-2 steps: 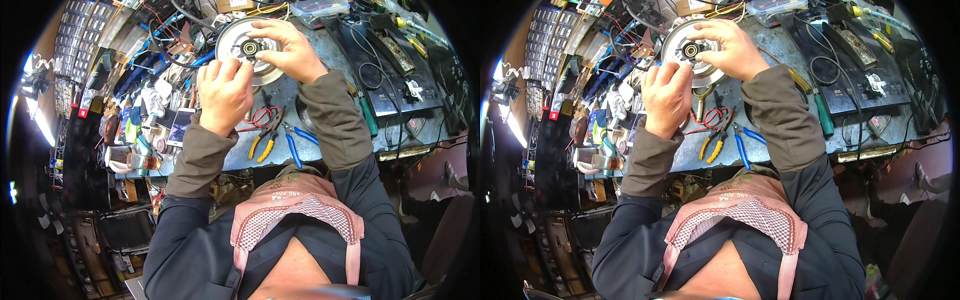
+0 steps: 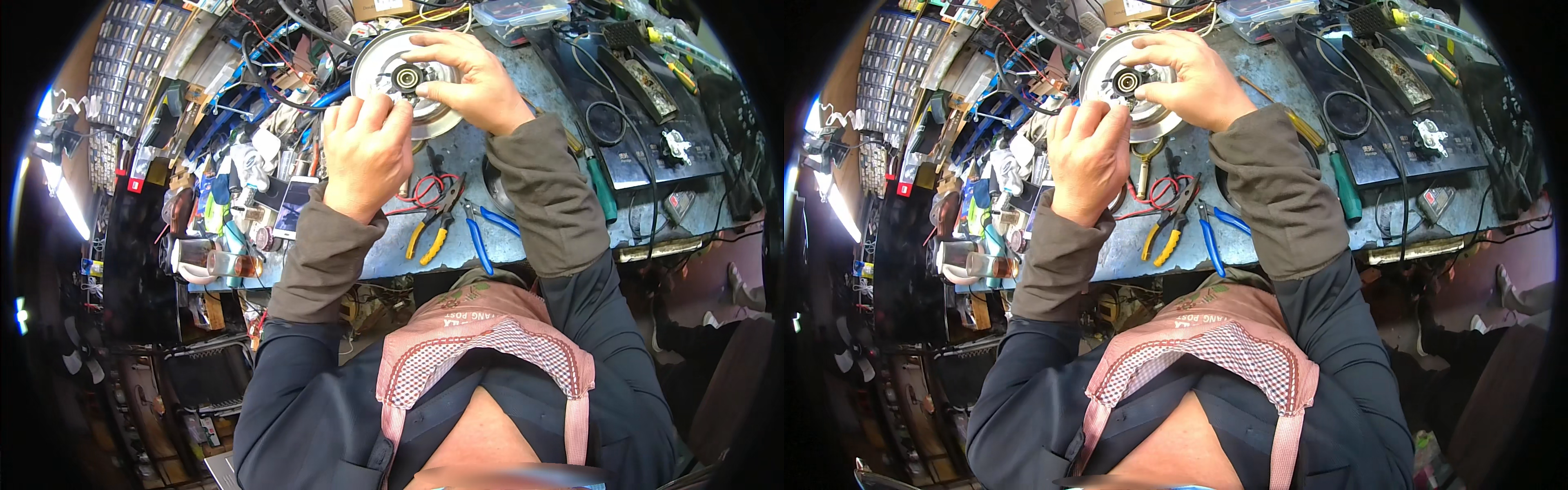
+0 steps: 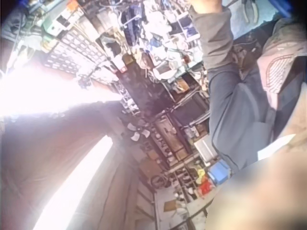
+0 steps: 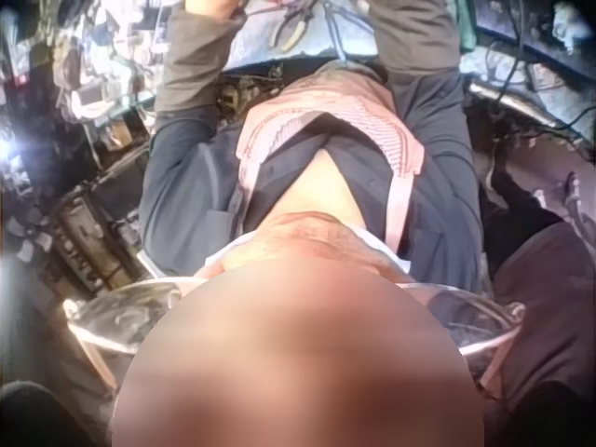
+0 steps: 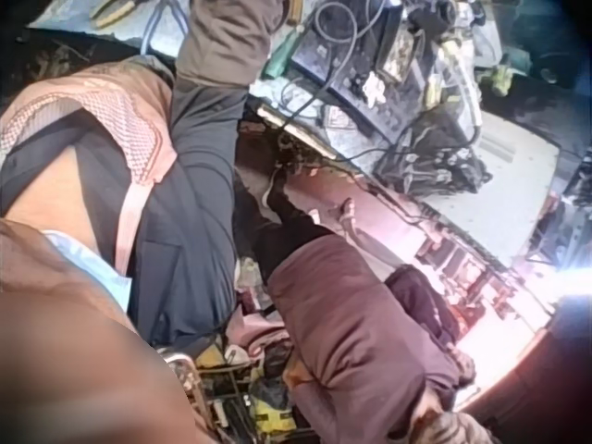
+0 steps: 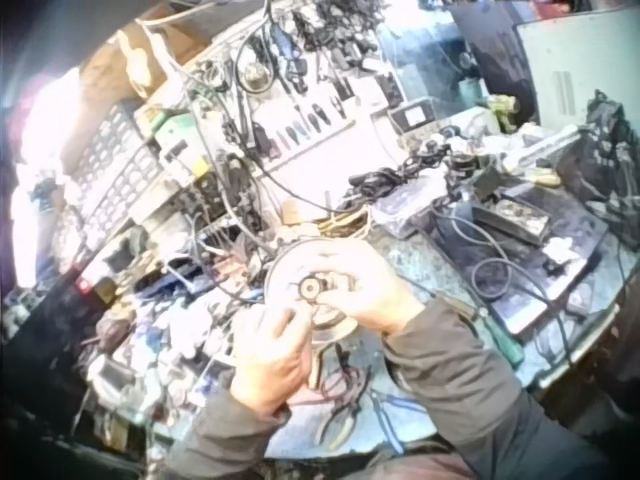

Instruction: The person disassembles an electric kettle base, uses pliers to adjust a metal clip, and reassembles the base with a screwdriver. They then test the kettle with a multimeter and wrap the base in bubble wrap before handing it to another person.

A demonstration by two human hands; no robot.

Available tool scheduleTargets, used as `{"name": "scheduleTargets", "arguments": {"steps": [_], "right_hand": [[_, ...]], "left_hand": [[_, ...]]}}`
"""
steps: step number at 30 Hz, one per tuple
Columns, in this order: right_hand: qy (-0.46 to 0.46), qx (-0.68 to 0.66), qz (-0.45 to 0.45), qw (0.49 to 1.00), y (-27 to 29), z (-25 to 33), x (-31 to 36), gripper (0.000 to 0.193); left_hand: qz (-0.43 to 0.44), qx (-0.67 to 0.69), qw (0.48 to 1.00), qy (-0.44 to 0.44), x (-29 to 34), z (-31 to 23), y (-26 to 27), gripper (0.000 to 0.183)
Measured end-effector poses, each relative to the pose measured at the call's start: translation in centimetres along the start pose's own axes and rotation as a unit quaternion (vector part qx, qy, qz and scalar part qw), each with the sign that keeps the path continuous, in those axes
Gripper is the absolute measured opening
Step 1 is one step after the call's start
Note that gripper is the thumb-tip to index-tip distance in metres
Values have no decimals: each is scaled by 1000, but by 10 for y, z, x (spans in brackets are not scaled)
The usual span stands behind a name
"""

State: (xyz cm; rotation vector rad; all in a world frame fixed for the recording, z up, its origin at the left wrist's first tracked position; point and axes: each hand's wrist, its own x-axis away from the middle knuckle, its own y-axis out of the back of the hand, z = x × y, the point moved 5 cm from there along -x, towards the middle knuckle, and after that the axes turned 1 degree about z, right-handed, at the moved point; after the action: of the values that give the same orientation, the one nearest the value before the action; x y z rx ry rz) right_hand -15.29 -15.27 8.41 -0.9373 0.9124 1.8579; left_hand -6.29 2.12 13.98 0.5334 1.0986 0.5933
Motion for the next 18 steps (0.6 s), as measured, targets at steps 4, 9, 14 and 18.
{"name": "scheduleTargets", "arguments": {"steps": [4, 9, 14, 18], "right_hand": [[4, -6, -11, 1000, 1, 0, -1, 45], [0, -9, -34, 999, 0, 2, -1, 42], [9, 2, -33, 999, 0, 3, -3, 41], [11, -6, -30, 999, 1, 1, -3, 41]], "left_hand": [[40, 18, 998, -36, -9, 5, 2, 13], [2, 62, 998, -27, -10, 9, 4, 14], [-103, 121, 987, 25, 2, 15, -4, 26], [-94, 111, 989, -22, 2, 9, -5, 27]]}}
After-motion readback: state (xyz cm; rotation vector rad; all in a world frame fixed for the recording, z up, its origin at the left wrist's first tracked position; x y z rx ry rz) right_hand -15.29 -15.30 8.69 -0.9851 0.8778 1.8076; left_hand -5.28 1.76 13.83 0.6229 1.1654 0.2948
